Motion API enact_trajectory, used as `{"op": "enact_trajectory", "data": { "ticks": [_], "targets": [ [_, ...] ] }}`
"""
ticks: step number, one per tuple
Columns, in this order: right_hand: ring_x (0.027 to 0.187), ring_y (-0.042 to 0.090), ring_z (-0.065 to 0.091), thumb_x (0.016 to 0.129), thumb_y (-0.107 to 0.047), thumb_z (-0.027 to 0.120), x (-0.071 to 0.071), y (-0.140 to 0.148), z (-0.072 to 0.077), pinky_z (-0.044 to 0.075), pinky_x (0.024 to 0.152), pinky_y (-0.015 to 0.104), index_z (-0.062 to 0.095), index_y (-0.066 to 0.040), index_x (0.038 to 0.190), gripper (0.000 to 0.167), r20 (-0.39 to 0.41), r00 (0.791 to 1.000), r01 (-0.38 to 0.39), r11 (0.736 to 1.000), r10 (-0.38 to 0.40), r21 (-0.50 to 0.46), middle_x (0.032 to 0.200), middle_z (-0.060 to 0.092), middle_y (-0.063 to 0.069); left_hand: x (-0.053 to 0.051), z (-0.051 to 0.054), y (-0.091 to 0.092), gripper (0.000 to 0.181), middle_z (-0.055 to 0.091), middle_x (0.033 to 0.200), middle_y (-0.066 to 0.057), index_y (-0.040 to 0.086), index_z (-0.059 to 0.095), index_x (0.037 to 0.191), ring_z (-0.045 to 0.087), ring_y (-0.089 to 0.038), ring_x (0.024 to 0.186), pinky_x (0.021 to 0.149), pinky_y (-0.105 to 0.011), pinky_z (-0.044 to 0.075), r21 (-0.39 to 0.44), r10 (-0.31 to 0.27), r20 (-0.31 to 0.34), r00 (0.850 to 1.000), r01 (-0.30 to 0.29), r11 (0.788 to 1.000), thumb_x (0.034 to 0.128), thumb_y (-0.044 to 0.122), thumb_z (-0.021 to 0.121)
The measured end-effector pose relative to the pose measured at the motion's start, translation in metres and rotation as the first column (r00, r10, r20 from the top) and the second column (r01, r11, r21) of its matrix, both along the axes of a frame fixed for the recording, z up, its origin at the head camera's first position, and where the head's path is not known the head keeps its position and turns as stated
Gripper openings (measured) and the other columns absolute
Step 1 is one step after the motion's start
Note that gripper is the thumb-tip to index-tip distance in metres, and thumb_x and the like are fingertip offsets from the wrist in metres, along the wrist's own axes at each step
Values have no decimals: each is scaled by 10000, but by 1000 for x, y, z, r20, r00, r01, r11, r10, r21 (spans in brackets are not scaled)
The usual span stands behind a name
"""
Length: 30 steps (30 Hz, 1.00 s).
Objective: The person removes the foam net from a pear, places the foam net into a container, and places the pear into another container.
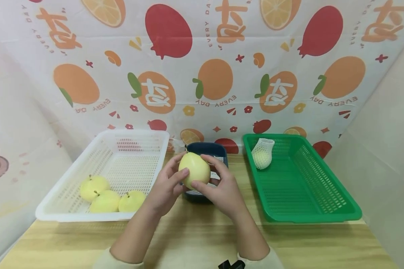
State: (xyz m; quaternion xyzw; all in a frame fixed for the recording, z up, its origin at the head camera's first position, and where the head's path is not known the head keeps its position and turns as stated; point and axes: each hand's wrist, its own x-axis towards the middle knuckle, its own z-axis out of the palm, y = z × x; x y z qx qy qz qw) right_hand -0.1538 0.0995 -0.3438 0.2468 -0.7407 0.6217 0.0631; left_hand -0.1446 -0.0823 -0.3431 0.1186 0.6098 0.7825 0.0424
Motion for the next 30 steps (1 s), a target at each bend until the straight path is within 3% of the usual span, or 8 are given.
{"op": "enact_trajectory", "data": {
  "ticks": [3,6,11,13,17,20,24,30],
  "targets": [
    [1205,233,557,809,-194,823,-2,-14,-3,567,870,350,537,-232,1359,621,-34,998,56,998,-56,-11,1351,536,-21,4,7,-9,619,486,1400,-102,218,343,1492,526,-259,1191,923,-391,529,-135,76,-45,996,-82,988,942,278,622],
    [1209,187,547,803,-228,830,-5,-33,-4,569,873,356,555,-247,1340,604,-110,990,87,996,-85,17,1351,535,-57,9,14,-23,673,500,1417,-43,234,361,1488,474,-238,1285,1007,-451,478,-290,158,-93,983,-178,940,907,350,682],
    [1246,163,503,807,-206,827,-7,-73,-7,567,875,371,563,-220,1322,579,-258,964,77,997,-68,27,1377,507,-22,14,27,-52,807,482,1397,-20,239,369,1484,478,-254,1265,929,-420,522,-490,278,-117,954,-299,819,822,483,761],
    [1258,162,490,800,-196,832,-6,-91,-10,565,876,369,565,-196,1307,573,-295,953,73,997,-66,11,1372,501,1,15,33,-65,854,475,1387,-38,220,376,1479,506,-268,1208,845,-367,550,-567,307,-129,943,-324,757,788,515,782],
    [1254,165,489,791,-179,837,-6,-122,-15,559,890,345,554,-133,1286,573,-319,947,44,999,-45,-10,1360,494,17,13,41,-93,855,467,1390,-79,170,415,1430,531,-304,1156,772,-351,571,-659,298,-152,942,-321,680,748,478,829],
    [1260,159,490,802,-189,829,-5,-135,-19,545,921,338,529,-132,1315,598,-276,961,-11,1000,15,16,1387,477,9,8,44,-115,837,481,1361,-117,127,421,1407,545,-324,1114,731,-345,577,-707,260,-154,953,-290,645,742,396,854],
    [1278,194,497,853,-239,783,-3,-138,-25,527,956,352,500,-169,1376,599,-193,978,-67,993,83,92,1424,456,-12,0,43,-140,831,546,1252,-160,76,403,1427,588,-309,1010,705,-336,566,-784,204,-149,968,-241,572,766,325,840],
    [1207,255,545,906,-247,722,-11,-122,-29,544,931,385,515,-154,1379,525,-182,979,-61,983,92,171,1368,505,25,-26,24,-155,707,637,1099,-161,24,514,1317,617,-224,851,680,-305,536,-895,139,-136,981,-182,407,766,321,841]
  ]
}}
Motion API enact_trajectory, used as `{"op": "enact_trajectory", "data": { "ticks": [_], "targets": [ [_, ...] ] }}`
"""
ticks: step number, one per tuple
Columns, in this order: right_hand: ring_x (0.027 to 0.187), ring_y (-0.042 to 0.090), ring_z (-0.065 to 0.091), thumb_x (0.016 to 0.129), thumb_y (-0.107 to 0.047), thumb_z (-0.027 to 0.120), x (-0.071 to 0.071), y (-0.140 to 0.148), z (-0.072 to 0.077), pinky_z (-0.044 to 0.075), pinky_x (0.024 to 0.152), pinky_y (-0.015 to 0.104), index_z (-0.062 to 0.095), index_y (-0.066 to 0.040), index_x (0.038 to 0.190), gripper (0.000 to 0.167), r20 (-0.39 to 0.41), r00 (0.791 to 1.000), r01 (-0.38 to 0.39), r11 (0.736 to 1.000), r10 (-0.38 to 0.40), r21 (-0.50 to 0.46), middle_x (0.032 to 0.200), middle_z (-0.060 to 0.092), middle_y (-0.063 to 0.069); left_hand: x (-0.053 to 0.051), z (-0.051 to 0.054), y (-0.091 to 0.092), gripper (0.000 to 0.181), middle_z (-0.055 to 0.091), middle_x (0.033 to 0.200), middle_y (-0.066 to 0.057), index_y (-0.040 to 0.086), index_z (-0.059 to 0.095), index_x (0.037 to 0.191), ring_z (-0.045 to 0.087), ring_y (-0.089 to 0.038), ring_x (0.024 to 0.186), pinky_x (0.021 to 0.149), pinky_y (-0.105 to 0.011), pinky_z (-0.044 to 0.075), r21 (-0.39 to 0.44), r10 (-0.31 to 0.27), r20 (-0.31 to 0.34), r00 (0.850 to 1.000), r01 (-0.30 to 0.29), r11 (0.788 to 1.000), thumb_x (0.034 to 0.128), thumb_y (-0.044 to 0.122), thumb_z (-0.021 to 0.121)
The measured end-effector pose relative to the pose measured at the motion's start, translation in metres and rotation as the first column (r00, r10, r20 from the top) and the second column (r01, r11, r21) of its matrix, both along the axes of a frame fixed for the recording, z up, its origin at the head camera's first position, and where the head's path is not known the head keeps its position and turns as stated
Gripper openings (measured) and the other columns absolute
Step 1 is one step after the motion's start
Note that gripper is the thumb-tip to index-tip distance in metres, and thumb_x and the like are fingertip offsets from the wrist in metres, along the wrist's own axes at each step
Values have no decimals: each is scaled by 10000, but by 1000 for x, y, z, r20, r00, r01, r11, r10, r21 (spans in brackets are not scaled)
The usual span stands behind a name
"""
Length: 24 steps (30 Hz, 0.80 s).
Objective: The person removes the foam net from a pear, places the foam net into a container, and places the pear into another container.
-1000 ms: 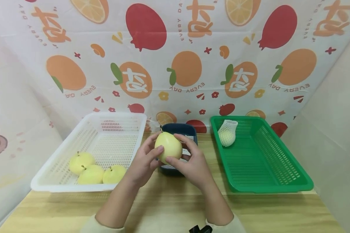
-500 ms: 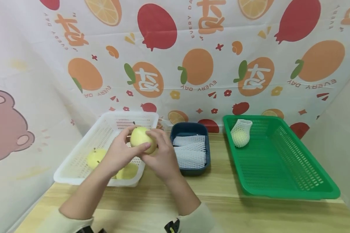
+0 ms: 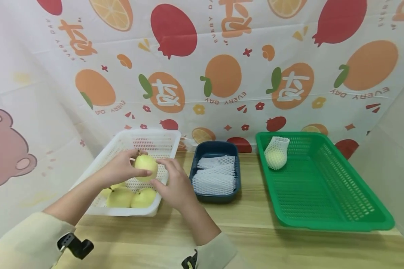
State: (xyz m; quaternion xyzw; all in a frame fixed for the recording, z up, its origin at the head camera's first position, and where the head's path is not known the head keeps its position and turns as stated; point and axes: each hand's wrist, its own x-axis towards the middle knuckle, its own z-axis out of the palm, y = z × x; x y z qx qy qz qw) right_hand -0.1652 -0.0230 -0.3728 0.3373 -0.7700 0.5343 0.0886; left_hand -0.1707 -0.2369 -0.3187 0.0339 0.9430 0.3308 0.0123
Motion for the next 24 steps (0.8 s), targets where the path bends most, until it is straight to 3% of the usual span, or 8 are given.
{"op": "enact_trajectory", "data": {
  "ticks": [4,10,18,24],
  "targets": [
    [1157,256,557,911,-222,714,-6,7,-3,551,911,404,542,-145,1356,483,5,1000,-1,1000,1,1,1324,532,35,-11,-16,-4,690,635,1146,-153,30,546,1279,603,-229,895,735,-324,523,-106,2,49,999,3,994,738,318,863],
    [1141,227,562,927,-249,689,-10,11,-5,545,914,388,577,-170,1317,413,31,1000,1,998,-3,62,1317,544,10,-22,-28,0,692,629,1189,-182,19,558,1282,618,-262,967,799,-387,528,-182,-58,111,992,77,980,727,292,869],
    [1148,174,572,939,-279,671,-10,11,-7,529,913,303,569,-230,1333,410,54,998,16,988,-25,151,1347,535,-41,-26,-25,5,534,647,1165,-182,3,630,1253,591,-326,1087,914,-489,504,-178,-108,152,982,135,975,812,253,797],
    [1153,164,568,944,-304,663,-11,11,-8,528,918,303,571,-233,1336,409,73,997,19,986,-31,166,1348,532,-47,-26,-22,6,530,639,1208,-222,-1,630,1230,584,-383,1161,953,-522,493,-198,-88,166,982,120,973,805,258,813]
  ]
}}
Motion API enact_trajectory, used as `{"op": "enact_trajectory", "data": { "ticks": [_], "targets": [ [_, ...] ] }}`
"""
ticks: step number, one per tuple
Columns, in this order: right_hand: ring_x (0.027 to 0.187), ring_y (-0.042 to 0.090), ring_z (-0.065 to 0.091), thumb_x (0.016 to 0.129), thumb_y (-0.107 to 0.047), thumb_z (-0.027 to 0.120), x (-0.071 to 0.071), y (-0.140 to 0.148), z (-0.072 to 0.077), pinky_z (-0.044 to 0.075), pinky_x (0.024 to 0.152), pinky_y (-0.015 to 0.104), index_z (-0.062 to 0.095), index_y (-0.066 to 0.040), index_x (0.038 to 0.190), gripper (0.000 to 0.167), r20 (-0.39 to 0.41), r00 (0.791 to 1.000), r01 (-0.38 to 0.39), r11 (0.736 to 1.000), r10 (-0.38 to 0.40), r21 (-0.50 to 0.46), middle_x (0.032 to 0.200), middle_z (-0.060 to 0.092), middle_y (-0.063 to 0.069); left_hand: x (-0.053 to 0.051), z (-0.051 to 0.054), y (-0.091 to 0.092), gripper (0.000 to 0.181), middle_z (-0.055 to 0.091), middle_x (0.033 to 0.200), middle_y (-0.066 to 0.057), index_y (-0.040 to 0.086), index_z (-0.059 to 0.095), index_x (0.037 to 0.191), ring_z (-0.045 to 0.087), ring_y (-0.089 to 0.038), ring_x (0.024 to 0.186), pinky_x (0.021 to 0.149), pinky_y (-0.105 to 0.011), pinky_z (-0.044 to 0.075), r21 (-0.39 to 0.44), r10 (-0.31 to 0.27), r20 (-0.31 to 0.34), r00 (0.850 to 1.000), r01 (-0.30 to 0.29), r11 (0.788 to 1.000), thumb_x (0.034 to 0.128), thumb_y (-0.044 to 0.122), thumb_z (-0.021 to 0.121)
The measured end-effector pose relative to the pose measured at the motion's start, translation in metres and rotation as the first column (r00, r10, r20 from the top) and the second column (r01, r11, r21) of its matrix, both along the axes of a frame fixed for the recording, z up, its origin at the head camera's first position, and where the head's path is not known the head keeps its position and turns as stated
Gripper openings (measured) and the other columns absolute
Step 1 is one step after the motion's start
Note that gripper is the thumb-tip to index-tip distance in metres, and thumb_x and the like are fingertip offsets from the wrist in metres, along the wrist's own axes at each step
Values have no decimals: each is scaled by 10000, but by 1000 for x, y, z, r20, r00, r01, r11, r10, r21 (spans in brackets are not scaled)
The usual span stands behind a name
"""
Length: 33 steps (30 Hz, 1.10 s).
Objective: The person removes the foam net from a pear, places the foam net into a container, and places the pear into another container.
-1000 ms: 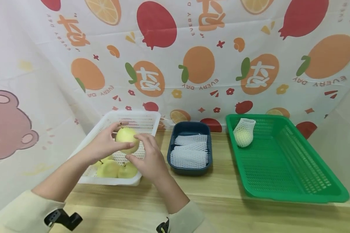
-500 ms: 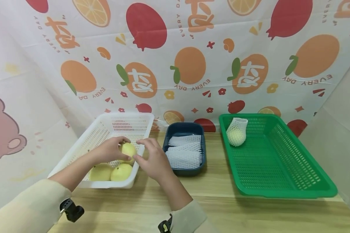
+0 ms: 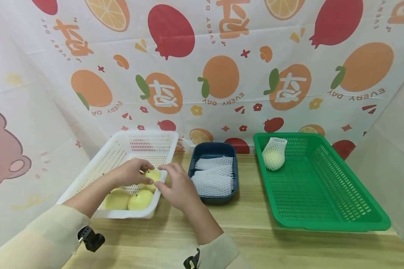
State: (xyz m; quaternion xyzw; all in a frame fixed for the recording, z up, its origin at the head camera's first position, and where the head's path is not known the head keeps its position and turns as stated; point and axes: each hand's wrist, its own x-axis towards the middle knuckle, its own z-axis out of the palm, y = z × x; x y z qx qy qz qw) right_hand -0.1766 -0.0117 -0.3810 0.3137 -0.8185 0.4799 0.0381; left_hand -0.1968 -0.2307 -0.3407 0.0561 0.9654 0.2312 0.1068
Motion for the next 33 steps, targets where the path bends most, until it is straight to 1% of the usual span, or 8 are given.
{"op": "enact_trajectory", "data": {
  "ticks": [9,13,18,21,23,27,30,33],
  "targets": [
    [1122,148,560,934,-285,680,-2,2,-1,540,894,325,586,-234,1302,383,-45,999,28,999,-27,32,1314,549,-48,-2,-2,4,538,649,1185,-213,-13,625,1215,602,-372,1127,933,-497,507,-13,14,-32,999,-14,1000,795,257,825],
    [1138,173,565,934,-287,678,0,5,0,532,900,317,590,-218,1294,377,-47,999,9,999,-8,38,1318,551,-39,1,-5,6,555,639,1204,-235,-27,609,1229,598,-395,1136,929,-505,512,-8,20,-18,1000,-20,1000,799,251,823],
    [1200,178,554,932,-312,681,3,11,12,519,955,361,598,-192,1305,400,-63,998,-2,997,6,79,1343,549,-23,7,-6,2,582,639,1213,-245,-23,602,1249,597,-412,1139,933,-532,500,-44,26,-33,999,-28,999,800,276,819],
    [1231,151,531,930,-316,684,0,23,33,488,1012,383,606,-195,1298,395,-107,994,15,989,1,144,1341,555,-25,8,-5,2,580,634,1220,-254,-25,605,1251,586,-428,1149,950,-555,479,-74,1,-54,999,-5,997,806,286,809],
    [1245,146,522,927,-316,690,-3,35,54,471,1038,387,611,-205,1294,391,-151,989,30,982,-2,184,1333,563,-29,8,-5,2,593,624,1235,-262,-37,595,1262,569,-443,1170,973,-566,461,-83,-20,-63,998,15,996,813,291,799],
    [1222,154,544,927,-306,693,-15,71,99,493,1010,388,617,-197,1288,385,-227,974,70,969,-14,239,1306,587,-23,9,-3,3,750,545,1332,-313,-73,431,1407,496,-490,1254,1033,-599,407,-85,-36,-40,999,33,996,867,345,740],
    [1186,183,562,931,-315,685,-29,104,127,521,963,409,612,-202,1294,387,-223,973,133,944,-66,301,1288,597,-16,17,2,7,858,444,1429,-330,-70,260,1495,424,-498,1319,1059,-617,371,-114,-38,-45,998,33,993,907,385,687],
    [1182,227,567,942,-333,665,-47,139,145,526,942,447,594,-199,1318,406,-183,972,207,898,-145,389,1305,594,11,32,15,20,848,374,1505,-289,-34,233,1520,370,-467,1377,1084,-617,345,-140,-62,-129,990,43,989,924,380,670]
  ]
}}
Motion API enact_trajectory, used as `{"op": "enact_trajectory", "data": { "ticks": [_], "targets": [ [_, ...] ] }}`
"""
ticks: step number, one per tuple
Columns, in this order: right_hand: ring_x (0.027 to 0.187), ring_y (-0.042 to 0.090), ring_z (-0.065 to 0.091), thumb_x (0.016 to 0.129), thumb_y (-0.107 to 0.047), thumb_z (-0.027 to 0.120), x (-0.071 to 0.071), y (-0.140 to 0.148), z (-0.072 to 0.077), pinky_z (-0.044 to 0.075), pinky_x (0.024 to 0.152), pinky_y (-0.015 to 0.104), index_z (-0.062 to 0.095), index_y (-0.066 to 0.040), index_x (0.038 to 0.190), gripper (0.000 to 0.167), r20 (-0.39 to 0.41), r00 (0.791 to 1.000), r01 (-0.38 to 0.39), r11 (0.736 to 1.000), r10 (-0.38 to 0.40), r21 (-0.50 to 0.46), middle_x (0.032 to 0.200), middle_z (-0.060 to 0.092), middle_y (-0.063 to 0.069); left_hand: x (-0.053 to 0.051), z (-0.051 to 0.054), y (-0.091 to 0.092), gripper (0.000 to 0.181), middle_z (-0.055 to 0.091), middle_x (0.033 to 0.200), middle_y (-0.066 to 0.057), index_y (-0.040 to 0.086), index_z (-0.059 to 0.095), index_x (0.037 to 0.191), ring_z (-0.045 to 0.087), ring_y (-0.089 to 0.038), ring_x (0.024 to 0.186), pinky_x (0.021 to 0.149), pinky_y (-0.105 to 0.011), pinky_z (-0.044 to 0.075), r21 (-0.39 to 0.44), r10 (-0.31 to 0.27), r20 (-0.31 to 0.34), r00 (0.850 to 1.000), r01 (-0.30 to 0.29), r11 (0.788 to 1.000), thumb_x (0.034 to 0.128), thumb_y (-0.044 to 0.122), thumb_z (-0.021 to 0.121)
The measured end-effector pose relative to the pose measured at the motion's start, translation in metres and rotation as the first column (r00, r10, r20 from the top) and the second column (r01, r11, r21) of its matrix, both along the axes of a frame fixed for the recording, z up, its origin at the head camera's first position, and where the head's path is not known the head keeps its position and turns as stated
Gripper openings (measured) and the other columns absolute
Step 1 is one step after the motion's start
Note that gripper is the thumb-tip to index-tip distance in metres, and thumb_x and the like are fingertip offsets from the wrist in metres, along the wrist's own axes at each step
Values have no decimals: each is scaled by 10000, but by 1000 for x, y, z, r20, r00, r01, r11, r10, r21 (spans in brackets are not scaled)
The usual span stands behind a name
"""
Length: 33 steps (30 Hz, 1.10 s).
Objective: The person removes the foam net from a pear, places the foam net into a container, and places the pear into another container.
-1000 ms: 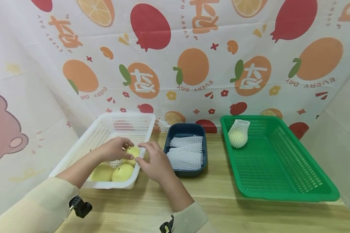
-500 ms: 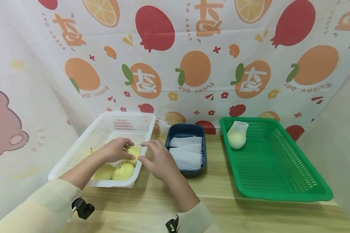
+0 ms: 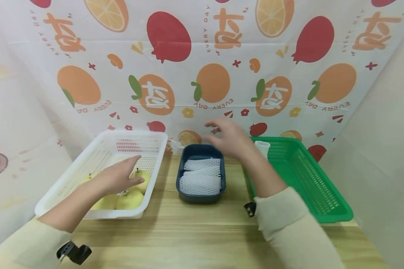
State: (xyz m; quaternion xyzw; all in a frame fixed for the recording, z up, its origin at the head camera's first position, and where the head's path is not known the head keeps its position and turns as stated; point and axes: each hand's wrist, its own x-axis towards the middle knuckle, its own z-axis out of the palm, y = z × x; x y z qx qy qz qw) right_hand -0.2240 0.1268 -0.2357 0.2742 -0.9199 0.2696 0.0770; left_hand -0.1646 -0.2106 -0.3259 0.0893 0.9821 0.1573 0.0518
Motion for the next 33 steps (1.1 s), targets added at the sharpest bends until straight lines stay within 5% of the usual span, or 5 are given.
{"op": "enact_trajectory", "data": {
  "ticks": [8,13,20,24,33],
  "targets": [
    [1177,377,559,980,-252,594,-64,90,-10,475,951,560,564,-40,1331,411,96,979,160,969,-180,191,1284,603,211,43,31,85,577,545,1431,-78,115,515,1407,499,-273,1333,1076,-491,426,205,-191,-295,936,257,945,912,346,702],
    [1185,432,544,955,-256,611,-86,125,-29,457,940,608,555,0,1328,455,99,961,201,900,-257,386,1291,584,276,29,8,154,440,586,1376,-6,180,582,1346,523,-175,1297,1065,-391,451,282,-311,-299,902,395,874,945,342,659],
    [1296,501,443,943,-209,625,-103,125,-61,378,1051,623,376,64,1457,634,169,956,144,884,-240,445,1413,456,338,2,-40,236,482,374,1552,-37,307,505,1423,386,-216,1411,1069,-410,447,118,-463,-257,848,503,856,973,467,568],
    [1344,499,388,940,-169,640,-106,120,-70,349,1078,621,330,51,1488,667,186,949,142,873,-253,466,1454,406,336,-4,-57,258,480,358,1556,-62,301,517,1414,403,-210,1401,1074,-371,441,13,-521,-278,807,546,838,991,527,482],
    [1232,468,512,939,-49,594,-117,129,-83,432,1021,571,546,65,1329,409,150,951,155,839,-269,521,1329,553,298,-9,-66,278,466,373,1549,-41,302,546,1385,465,-179,1355,1065,-326,444,24,-543,-281,791,572,820,1005,545,431]
  ]
}}
